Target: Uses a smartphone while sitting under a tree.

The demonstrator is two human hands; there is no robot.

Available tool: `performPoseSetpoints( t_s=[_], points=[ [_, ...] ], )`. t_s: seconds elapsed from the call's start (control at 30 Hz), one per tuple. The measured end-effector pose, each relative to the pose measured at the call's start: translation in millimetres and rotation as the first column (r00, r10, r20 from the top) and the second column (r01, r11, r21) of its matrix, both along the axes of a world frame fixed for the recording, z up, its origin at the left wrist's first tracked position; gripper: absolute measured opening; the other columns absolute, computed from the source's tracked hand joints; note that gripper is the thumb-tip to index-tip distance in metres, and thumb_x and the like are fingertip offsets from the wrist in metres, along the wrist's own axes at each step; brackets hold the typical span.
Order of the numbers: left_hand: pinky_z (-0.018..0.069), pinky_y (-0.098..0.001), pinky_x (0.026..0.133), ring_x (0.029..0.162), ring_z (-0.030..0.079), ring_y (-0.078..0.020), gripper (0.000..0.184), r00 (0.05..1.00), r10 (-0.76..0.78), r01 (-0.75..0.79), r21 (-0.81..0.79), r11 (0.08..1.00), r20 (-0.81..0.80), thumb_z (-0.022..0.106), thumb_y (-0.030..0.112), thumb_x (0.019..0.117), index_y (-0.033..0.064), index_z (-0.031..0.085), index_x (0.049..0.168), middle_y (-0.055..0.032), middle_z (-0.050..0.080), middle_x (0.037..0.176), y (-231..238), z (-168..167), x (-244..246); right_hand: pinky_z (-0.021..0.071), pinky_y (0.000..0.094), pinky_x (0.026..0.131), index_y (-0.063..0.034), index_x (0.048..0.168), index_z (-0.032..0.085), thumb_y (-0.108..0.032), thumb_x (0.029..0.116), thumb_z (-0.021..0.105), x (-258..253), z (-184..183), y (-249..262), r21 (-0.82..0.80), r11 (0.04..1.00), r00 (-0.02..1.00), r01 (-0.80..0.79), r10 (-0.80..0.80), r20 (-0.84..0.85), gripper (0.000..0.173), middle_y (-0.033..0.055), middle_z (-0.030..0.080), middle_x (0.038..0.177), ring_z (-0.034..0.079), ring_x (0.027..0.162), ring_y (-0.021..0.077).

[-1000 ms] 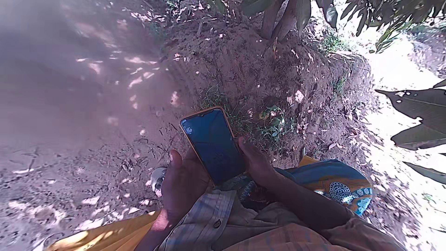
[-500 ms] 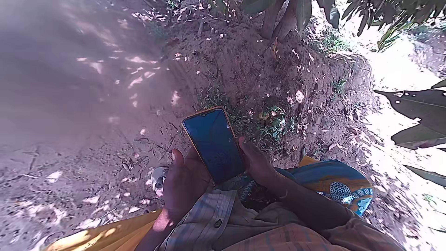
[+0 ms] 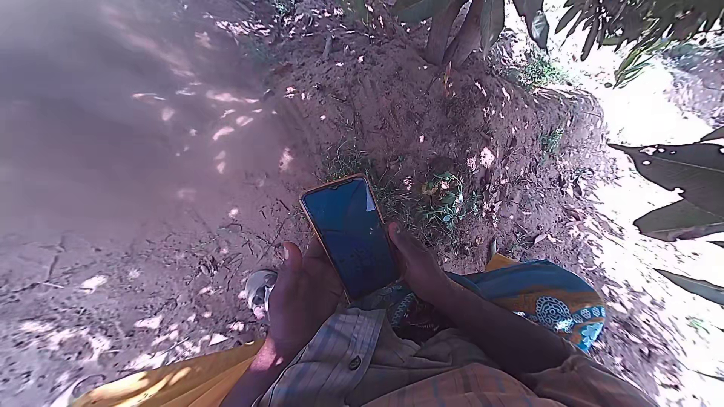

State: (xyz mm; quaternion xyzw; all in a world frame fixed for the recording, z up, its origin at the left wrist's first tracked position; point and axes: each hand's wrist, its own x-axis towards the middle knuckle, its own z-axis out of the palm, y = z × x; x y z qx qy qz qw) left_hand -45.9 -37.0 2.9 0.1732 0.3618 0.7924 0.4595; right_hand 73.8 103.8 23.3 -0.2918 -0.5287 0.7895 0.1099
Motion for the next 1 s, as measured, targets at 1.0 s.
performPoseSetpoints(
  t_s=[1.0],
  points=[
    [0.0563, -0.0387, 0.099, 0.121, 0.065, -0.0172, 0.081, 0.994, 0.105, -0.105, 0.004, 0.994, 0.014, 0.054, 0.076, 0.0874, 0.0199, 0.046, 0.146, -0.0016, 0.067, 0.130, 0.7, 1.6, -0.8, 0.0583, 0.0338, 0.087, -0.0050, 0.128, 0.055, -0.036, 0.1130, 0.023, -4.2, 2.7, 3.4, -0.281, 0.959, 0.990, -0.041, 0.076, 0.117, 0.047, 0.0070, 0.068, 0.108, 0.068, 0.100, 0.0133]
  ],
)
